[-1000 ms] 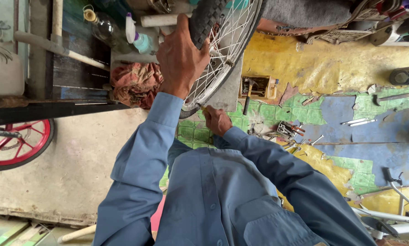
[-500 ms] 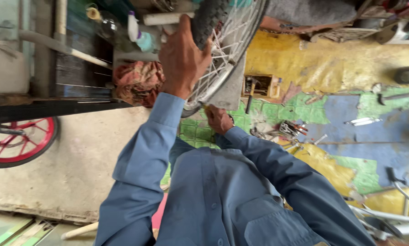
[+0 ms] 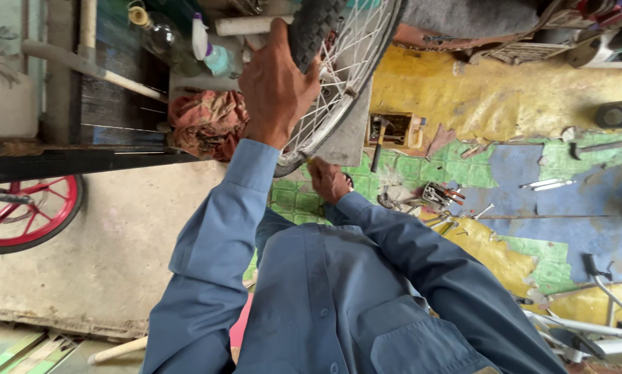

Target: The person uses a small tool to scrape or clean the rim of a bicycle wheel while holding it steady with the other hand. The wheel is positioned vertically on a workbench in a cluttered workshop.

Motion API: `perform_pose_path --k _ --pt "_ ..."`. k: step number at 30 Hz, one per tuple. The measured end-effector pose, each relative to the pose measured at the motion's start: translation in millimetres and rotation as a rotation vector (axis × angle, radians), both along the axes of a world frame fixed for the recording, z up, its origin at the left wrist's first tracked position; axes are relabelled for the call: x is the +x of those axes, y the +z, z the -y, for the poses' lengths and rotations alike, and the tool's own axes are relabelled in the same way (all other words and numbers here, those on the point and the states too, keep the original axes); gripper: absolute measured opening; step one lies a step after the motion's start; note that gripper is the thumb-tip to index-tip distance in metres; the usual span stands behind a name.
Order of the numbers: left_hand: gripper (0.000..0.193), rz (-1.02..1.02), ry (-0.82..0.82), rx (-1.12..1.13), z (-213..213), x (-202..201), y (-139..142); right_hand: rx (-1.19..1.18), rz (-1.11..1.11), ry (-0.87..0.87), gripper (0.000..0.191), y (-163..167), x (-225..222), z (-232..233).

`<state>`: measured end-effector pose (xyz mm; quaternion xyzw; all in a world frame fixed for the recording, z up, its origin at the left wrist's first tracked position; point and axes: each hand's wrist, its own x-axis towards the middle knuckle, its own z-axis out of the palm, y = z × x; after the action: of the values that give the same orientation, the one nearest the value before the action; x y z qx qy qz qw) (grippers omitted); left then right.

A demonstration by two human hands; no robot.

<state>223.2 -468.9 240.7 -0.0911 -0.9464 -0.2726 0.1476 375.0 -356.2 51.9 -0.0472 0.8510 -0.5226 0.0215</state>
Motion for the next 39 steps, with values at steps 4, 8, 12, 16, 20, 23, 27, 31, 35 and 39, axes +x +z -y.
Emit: perform_pose_path --k 4,8,12,16,20,23,27,31,35,39 --pt "0.049 0.028 0.008 0.005 -11 -13 -3 0.0 0.032 0.017 0.015 0 -11 -10" --pt "0.046 0.055 0.003 0.017 -18 -19 -9 0.026 0.014 0.035 0.019 -5 -22 -26" --pt "0.046 0.036 0.016 0.01 -26 -21 -19 -0.027 -0.124 0.049 0.013 -16 -35 -44" --pt "0.045 0.023 -0.001 0.022 -26 -25 -23 0.089 -0.016 -0.006 0.015 -17 -50 -48" --pt "0.046 0.015 -0.006 0.019 -20 -28 -19 0.047 -0.103 0.04 0.011 -13 -58 -38" --pt "0.046 0.031 0.004 0.016 -20 -28 -18 0.117 -0.01 -0.01 0.015 -8 -57 -37" --pt "0.048 -0.006 0.021 -0.014 -22 -29 -20 0.149 -0.088 0.074 0.019 -9 -56 -41" --pt "0.046 0.017 0.011 0.025 -22 -30 -21 0.112 -0.035 0.002 0.011 -11 -57 -43" --pt "0.047 0.041 0.021 -0.01 -24 -27 -19 0.111 -0.067 0.03 0.009 -11 -51 -41" --pt "0.05 -0.026 0.023 -0.042 -16 -25 -16 0.152 0.095 -0.023 0.013 -10 -44 -36"
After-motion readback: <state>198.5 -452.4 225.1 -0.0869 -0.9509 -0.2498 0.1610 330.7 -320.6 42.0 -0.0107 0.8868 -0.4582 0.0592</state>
